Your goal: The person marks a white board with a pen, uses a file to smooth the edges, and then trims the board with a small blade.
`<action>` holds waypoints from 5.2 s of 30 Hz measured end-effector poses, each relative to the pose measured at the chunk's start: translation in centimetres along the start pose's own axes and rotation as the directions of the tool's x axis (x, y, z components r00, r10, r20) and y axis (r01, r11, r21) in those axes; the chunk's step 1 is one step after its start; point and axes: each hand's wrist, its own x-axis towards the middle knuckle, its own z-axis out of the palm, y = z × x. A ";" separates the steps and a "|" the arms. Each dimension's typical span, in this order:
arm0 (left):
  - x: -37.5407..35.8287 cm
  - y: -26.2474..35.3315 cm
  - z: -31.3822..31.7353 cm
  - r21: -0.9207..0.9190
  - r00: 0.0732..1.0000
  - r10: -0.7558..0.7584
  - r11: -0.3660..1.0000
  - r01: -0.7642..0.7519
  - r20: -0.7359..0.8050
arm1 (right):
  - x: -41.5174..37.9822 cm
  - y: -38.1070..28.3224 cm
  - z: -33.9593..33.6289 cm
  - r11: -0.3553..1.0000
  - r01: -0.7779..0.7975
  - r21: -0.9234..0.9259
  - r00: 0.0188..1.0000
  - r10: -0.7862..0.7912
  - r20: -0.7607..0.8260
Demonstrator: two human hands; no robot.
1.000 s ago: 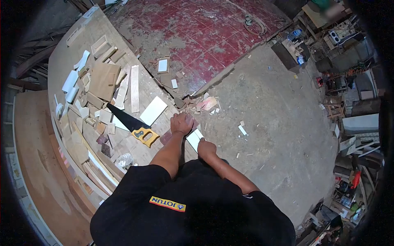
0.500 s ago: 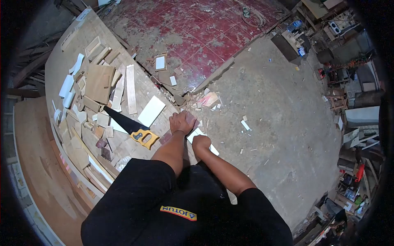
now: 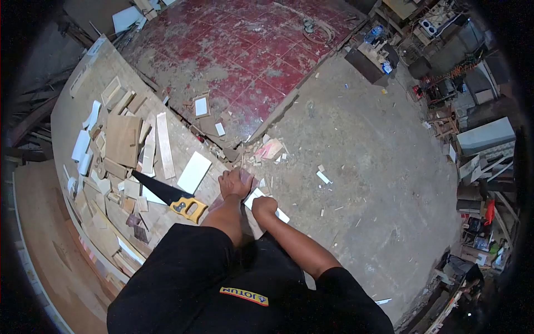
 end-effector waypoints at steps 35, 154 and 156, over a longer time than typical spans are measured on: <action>-0.2 1.0 -1.4 0.050 0.995 -0.031 0.998 0.027 0.090 | -1.3 1.4 -0.3 0.998 -0.031 0.052 0.999 0.030 0.025; -0.4 1.4 -2.6 0.073 0.982 -0.080 0.995 0.068 0.174 | -0.9 -0.6 -2.1 0.999 -0.043 0.000 0.998 0.043 0.038; -0.1 1.6 -2.7 0.066 0.987 -0.059 0.997 0.049 0.152 | -4.0 -0.7 -5.0 1.000 -0.029 -0.010 0.999 0.029 -0.035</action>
